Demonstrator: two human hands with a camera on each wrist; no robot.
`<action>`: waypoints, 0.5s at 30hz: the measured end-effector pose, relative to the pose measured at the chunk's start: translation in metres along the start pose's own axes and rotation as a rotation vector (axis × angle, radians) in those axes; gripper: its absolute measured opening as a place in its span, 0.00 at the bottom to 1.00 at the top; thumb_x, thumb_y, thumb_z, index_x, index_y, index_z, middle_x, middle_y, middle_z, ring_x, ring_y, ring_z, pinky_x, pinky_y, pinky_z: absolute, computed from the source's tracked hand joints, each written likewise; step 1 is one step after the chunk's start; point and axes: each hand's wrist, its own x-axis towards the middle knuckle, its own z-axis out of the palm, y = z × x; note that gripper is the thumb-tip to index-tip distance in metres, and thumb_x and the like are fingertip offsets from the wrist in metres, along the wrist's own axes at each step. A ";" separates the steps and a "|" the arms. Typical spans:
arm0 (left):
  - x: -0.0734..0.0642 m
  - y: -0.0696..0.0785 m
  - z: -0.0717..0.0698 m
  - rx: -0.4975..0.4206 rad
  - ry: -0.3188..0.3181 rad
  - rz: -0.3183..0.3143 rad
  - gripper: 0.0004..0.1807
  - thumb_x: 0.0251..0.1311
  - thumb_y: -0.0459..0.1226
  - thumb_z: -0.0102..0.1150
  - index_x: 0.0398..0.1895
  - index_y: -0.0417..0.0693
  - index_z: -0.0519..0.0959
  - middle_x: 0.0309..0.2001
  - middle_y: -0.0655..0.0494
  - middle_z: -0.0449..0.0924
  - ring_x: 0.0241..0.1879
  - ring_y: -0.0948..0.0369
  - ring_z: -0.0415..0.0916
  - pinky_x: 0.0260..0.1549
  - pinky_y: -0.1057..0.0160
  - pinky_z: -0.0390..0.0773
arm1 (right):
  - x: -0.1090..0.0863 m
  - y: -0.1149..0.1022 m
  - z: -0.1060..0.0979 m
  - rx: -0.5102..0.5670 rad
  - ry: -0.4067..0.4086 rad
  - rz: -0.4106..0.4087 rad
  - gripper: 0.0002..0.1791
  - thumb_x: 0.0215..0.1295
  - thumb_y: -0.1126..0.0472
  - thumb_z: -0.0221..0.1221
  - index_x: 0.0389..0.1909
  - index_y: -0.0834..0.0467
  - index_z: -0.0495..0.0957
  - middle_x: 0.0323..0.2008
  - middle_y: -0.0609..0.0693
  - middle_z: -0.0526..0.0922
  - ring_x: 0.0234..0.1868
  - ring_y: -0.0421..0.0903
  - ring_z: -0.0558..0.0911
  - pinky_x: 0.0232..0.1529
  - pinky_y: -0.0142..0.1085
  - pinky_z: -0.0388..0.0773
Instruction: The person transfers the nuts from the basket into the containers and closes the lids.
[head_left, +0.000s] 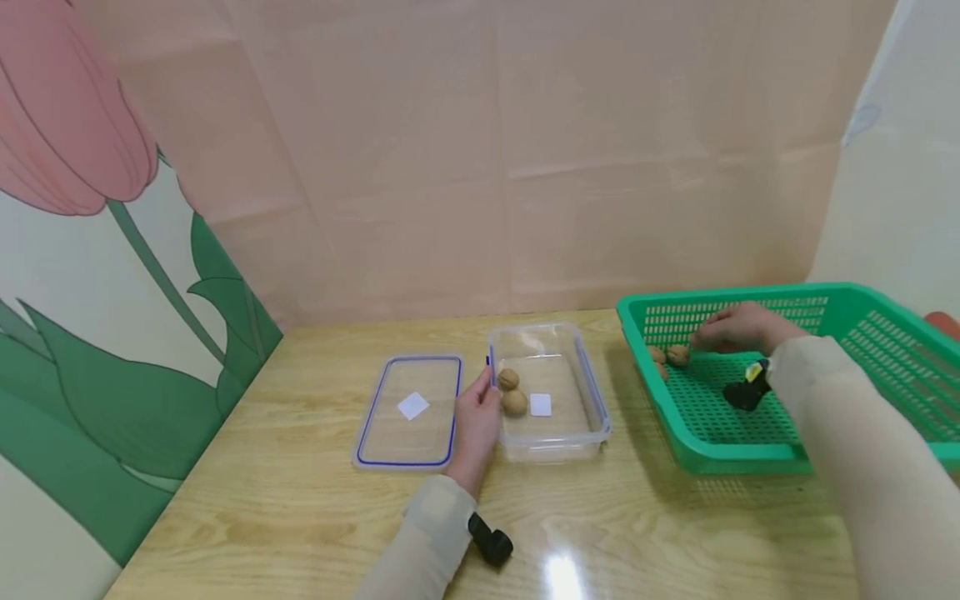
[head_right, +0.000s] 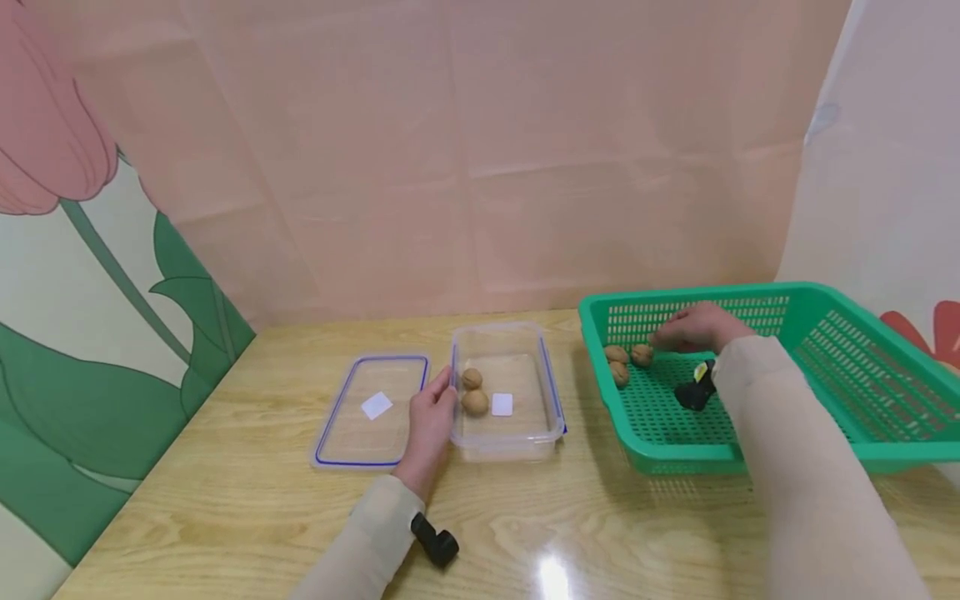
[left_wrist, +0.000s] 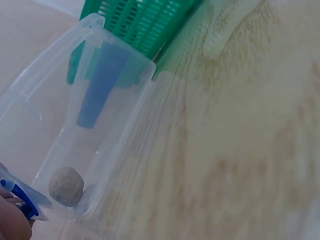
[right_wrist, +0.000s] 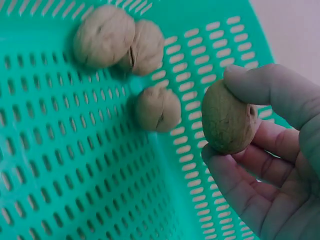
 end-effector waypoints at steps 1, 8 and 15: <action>0.001 -0.001 0.000 -0.002 0.000 0.001 0.24 0.61 0.29 0.45 0.63 0.42 0.67 0.65 0.49 0.65 0.66 0.54 0.58 0.63 0.59 0.63 | -0.001 -0.002 0.000 0.007 0.001 -0.003 0.34 0.57 0.41 0.58 0.51 0.66 0.74 0.47 0.57 0.80 0.47 0.50 0.79 0.48 0.48 0.78; -0.001 0.000 -0.002 -0.002 -0.006 0.006 0.24 0.62 0.29 0.44 0.63 0.42 0.66 0.65 0.48 0.64 0.66 0.53 0.58 0.63 0.59 0.63 | -0.002 -0.015 0.003 0.105 0.052 -0.056 0.34 0.56 0.40 0.59 0.52 0.64 0.73 0.45 0.49 0.79 0.42 0.40 0.78 0.47 0.41 0.79; -0.001 0.000 0.000 -0.001 0.000 0.001 0.24 0.61 0.29 0.45 0.63 0.42 0.66 0.64 0.49 0.65 0.66 0.54 0.58 0.62 0.59 0.63 | -0.005 -0.029 0.010 0.149 0.089 -0.042 0.38 0.56 0.37 0.57 0.57 0.63 0.69 0.53 0.55 0.75 0.48 0.47 0.77 0.53 0.44 0.76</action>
